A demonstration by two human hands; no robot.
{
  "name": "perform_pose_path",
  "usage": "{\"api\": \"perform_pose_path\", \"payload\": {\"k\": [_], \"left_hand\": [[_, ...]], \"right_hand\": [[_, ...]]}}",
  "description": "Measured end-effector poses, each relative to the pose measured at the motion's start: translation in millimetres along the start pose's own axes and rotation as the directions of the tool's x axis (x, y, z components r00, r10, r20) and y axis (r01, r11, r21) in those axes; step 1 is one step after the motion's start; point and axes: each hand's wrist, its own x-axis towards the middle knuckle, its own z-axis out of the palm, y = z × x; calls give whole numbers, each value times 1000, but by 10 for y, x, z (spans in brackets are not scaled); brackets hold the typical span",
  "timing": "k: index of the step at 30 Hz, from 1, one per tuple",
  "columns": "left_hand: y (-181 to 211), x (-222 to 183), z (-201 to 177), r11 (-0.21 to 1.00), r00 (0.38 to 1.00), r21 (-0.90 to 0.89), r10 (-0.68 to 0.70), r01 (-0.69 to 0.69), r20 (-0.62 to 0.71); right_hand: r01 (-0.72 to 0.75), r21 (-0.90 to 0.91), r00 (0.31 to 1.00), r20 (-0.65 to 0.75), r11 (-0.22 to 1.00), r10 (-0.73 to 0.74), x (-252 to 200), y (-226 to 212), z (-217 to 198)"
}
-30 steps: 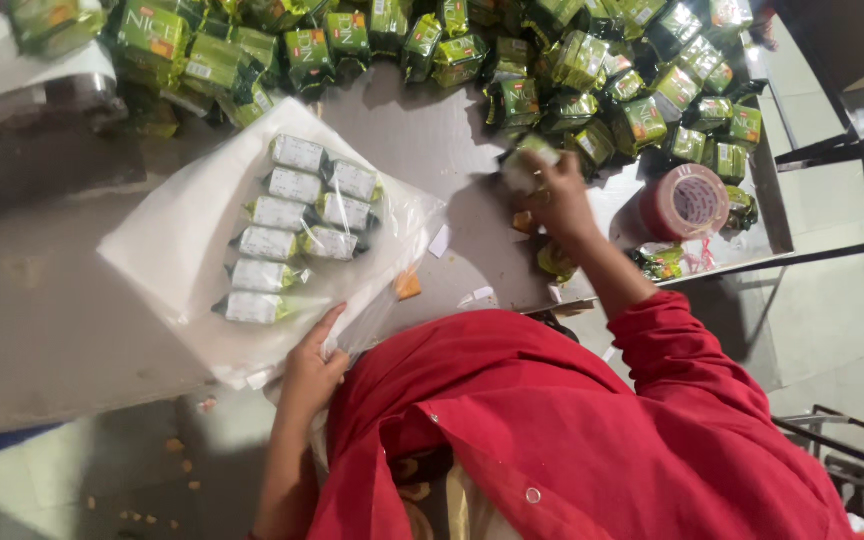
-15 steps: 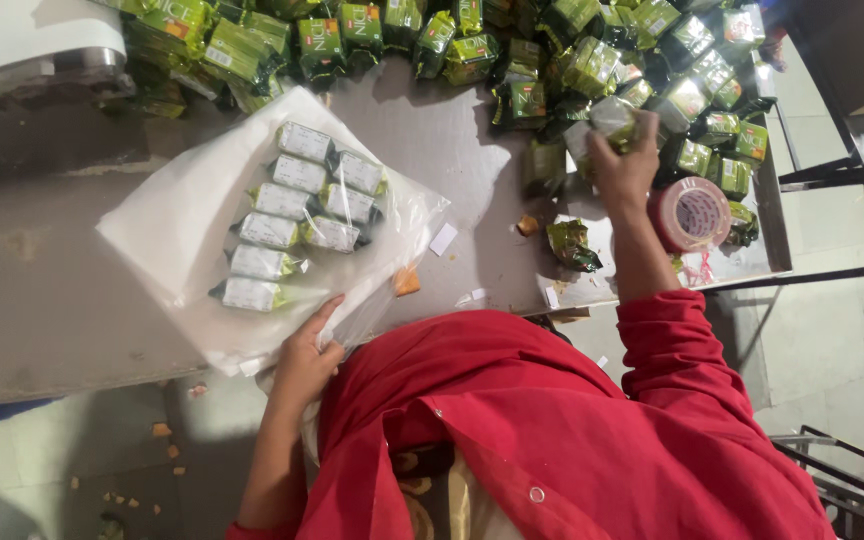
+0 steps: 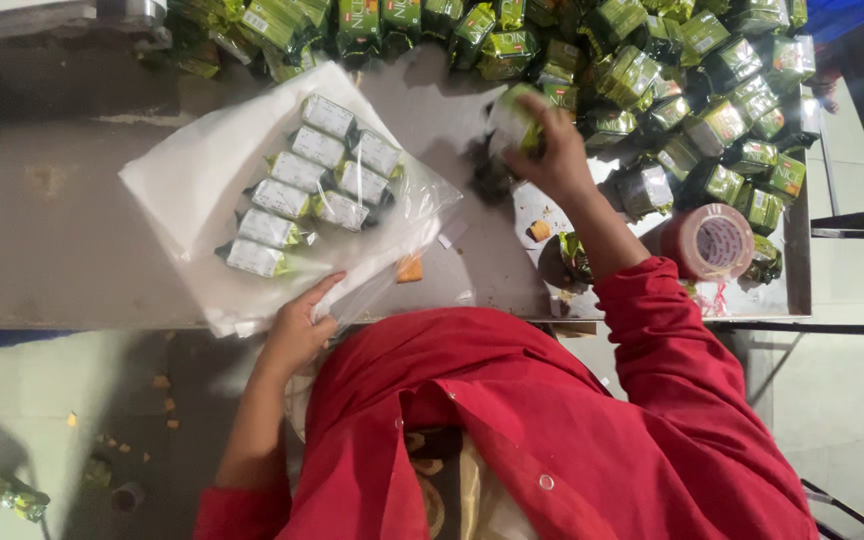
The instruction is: The person picks up green biscuit packets from a large pile on a metal table and places them into a clear plastic bag.
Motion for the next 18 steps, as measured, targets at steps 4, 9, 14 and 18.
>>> {"api": "perform_pose_path", "payload": {"k": [4, 9, 14, 18], "left_hand": [[1, 0, 13, 999, 999, 30, 38, -37, -29], [20, -3, 22, 990, 997, 144, 15, -5, -72], [126, -147, 160, 966, 969, 216, 180, -141, -170], [271, -376, 306, 783, 737, 372, 609, -498, -294]], "right_hand": [[-498, 321, 845, -27, 806, 533, 35, 80, -132], [-124, 582, 964, -120, 804, 236, -193, 104, -166], [77, 88, 977, -206, 993, -58, -422, -145, 447], [-33, -71, 996, -81, 997, 28, -315, -231, 611]]}}
